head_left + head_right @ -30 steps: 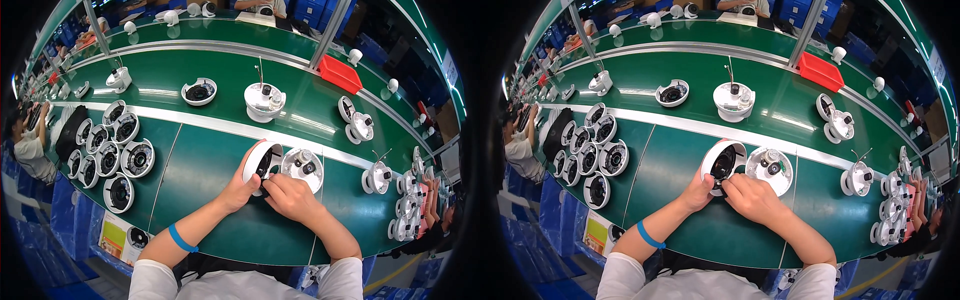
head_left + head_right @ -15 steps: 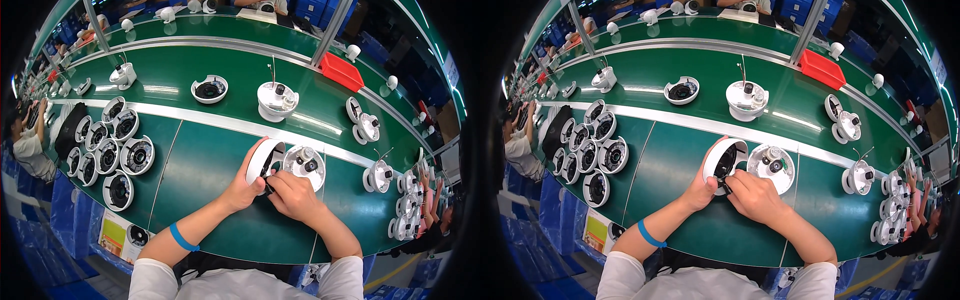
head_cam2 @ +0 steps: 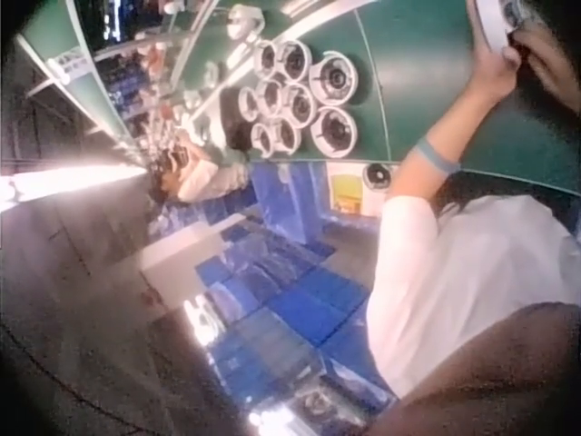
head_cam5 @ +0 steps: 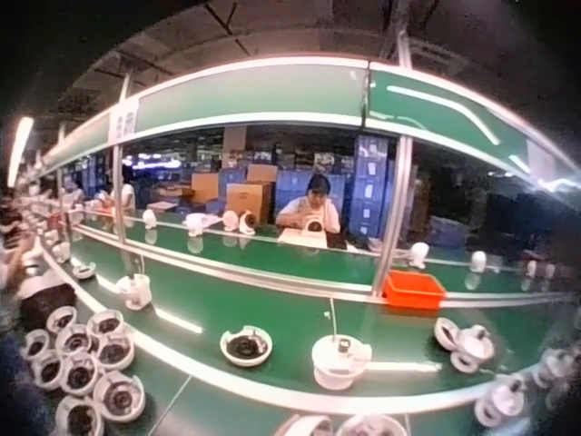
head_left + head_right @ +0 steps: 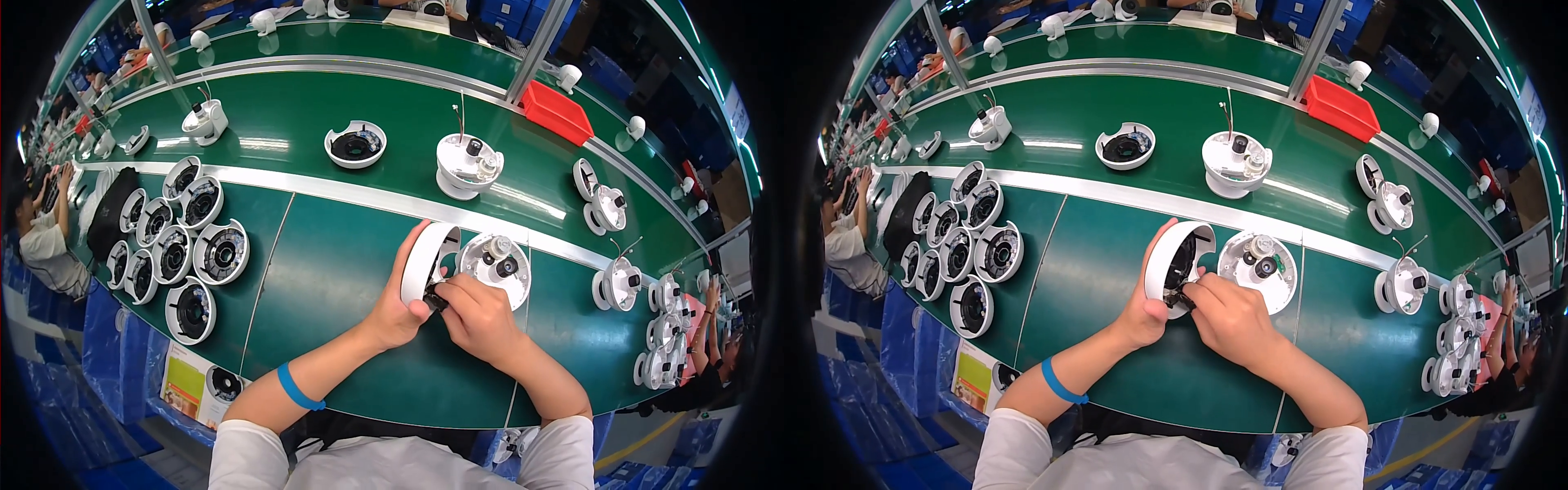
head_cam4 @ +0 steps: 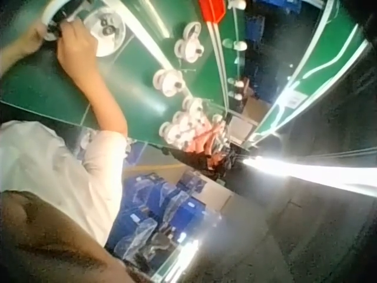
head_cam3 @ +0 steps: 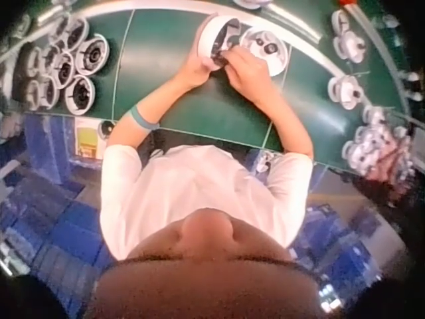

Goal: Assembling internal components and lenses into dome security camera housings on a production line.

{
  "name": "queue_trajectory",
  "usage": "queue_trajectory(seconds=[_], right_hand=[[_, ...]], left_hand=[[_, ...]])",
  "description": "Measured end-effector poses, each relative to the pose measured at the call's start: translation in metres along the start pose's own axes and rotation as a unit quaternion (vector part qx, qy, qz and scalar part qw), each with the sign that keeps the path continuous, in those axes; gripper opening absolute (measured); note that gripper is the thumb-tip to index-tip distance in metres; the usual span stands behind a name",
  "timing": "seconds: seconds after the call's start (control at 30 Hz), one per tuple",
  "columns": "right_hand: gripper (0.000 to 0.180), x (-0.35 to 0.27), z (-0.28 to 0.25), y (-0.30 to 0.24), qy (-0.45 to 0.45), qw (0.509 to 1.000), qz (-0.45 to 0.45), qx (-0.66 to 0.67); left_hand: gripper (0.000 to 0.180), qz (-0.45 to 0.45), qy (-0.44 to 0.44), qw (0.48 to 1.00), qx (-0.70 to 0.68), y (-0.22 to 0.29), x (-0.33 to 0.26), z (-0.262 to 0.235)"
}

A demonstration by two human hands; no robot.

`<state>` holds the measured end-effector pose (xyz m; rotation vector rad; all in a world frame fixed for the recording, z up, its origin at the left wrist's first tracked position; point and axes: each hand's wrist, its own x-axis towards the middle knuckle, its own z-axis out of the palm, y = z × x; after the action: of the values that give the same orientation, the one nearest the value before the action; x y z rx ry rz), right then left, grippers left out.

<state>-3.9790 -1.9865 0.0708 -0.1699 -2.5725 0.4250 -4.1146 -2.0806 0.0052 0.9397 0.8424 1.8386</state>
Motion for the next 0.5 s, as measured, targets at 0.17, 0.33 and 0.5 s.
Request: queue_trajectory(seconds=[0.17, 0.33, 0.5], right_hand=[[0.028, 0.008, -0.003, 0.009, -0.020, 0.999, -0.008, 0.029], [0.028, 0.021, -0.013, 0.011, -0.030, 0.993, 0.072, 0.094], [0.029, 0.021, -0.010, 0.011, -0.027, 0.959, 0.210, 0.190]], left_hand=[[0.136, -0.013, -0.046, 0.997, -0.060, 0.004, 0.004, -0.009], [0.132, -0.018, -0.064, 0.996, -0.066, 0.004, 0.006, -0.024], [0.103, -0.109, -0.009, 0.974, -0.200, 0.006, 0.005, -0.038]])
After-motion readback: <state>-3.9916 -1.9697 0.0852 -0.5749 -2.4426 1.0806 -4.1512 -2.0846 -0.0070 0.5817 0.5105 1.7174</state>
